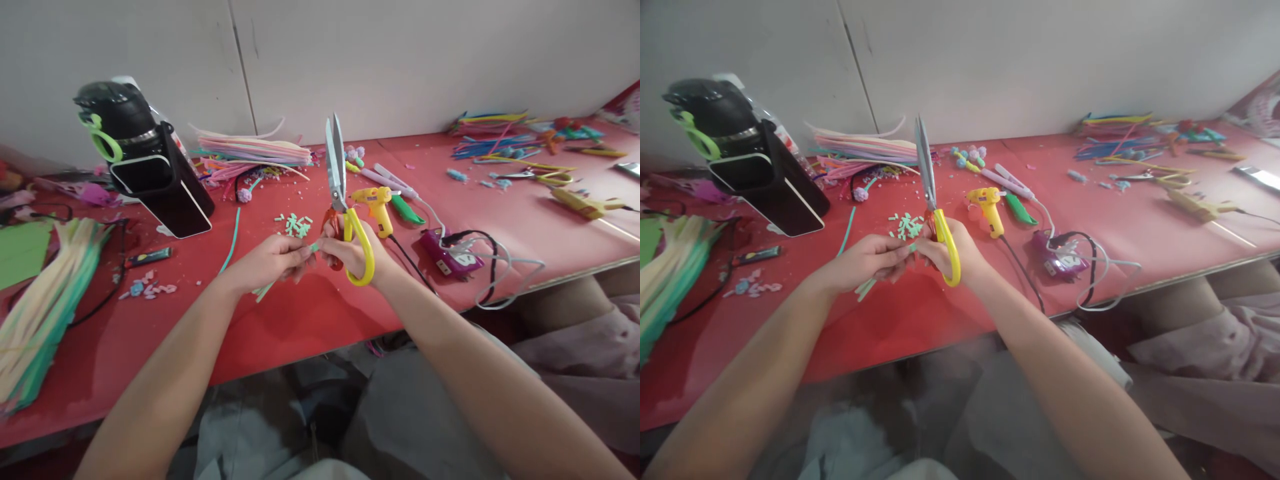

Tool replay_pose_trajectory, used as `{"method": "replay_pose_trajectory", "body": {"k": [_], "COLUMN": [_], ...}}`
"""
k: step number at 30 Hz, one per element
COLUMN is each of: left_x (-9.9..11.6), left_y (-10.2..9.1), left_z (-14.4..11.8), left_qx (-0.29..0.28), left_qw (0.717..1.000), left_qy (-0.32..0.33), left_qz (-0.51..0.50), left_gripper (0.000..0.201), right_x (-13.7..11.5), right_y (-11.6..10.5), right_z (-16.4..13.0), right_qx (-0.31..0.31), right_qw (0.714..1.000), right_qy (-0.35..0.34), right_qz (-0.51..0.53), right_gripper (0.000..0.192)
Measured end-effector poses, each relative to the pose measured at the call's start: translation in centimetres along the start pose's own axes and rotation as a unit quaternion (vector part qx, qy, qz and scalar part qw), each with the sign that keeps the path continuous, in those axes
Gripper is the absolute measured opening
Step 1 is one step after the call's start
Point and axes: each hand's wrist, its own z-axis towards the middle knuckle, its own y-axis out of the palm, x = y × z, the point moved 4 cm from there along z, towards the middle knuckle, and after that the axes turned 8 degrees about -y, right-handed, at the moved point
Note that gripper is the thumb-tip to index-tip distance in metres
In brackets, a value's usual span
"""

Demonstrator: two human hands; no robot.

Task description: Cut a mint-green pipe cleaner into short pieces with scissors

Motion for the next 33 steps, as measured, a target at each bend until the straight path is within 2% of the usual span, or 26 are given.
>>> {"method": "replay_pose_trajectory", "body": {"k": [4, 8, 11, 13, 18, 26, 33], "left_x": [-0.1, -0.1, -0.4, -0.5, -0.4, -0.1, -0.1], "left_y": [-0.2, -1.9, -3.7, -4.6, -4.9, -3.5, -3.5], "left_z": [0.0, 0.1, 0.0, -0.2, -0.3, -0.1, -0.2], "left_qx": [0.025, 0.141, 0.23, 0.259, 0.254, 0.214, 0.209], "left_qw": [1.0, 0.988, 0.964, 0.95, 0.946, 0.966, 0.968], "left_qy": [0.011, 0.055, 0.078, 0.092, 0.111, 0.086, 0.08], "left_qz": [0.004, -0.02, -0.105, -0.149, -0.166, -0.116, -0.109], "left_gripper": [0.028, 0.025, 0.023, 0.022, 0.021, 0.02, 0.02], "right_x": [0.3, 0.9, 0.9, 0.8, 1.1, 0.9, 0.4], "right_y": [-0.3, -1.3, -1.9, -2.0, -2.0, -1.3, -0.9], "right_z": [0.2, 0.1, -0.7, -1.4, -2.5, -2.3, -2.2], "right_qx": [0.009, 0.01, -0.031, -0.064, -0.121, -0.125, -0.125], "right_qw": [1.0, 0.993, 0.982, 0.971, 0.944, 0.946, 0.944], "right_qy": [0.003, 0.023, 0.035, 0.034, 0.015, 0.025, 0.031], "right_qz": [-0.029, -0.112, -0.182, -0.228, -0.306, -0.298, -0.303], "right_gripper": [0.022, 0.036, 0.047, 0.051, 0.053, 0.052, 0.054]}}
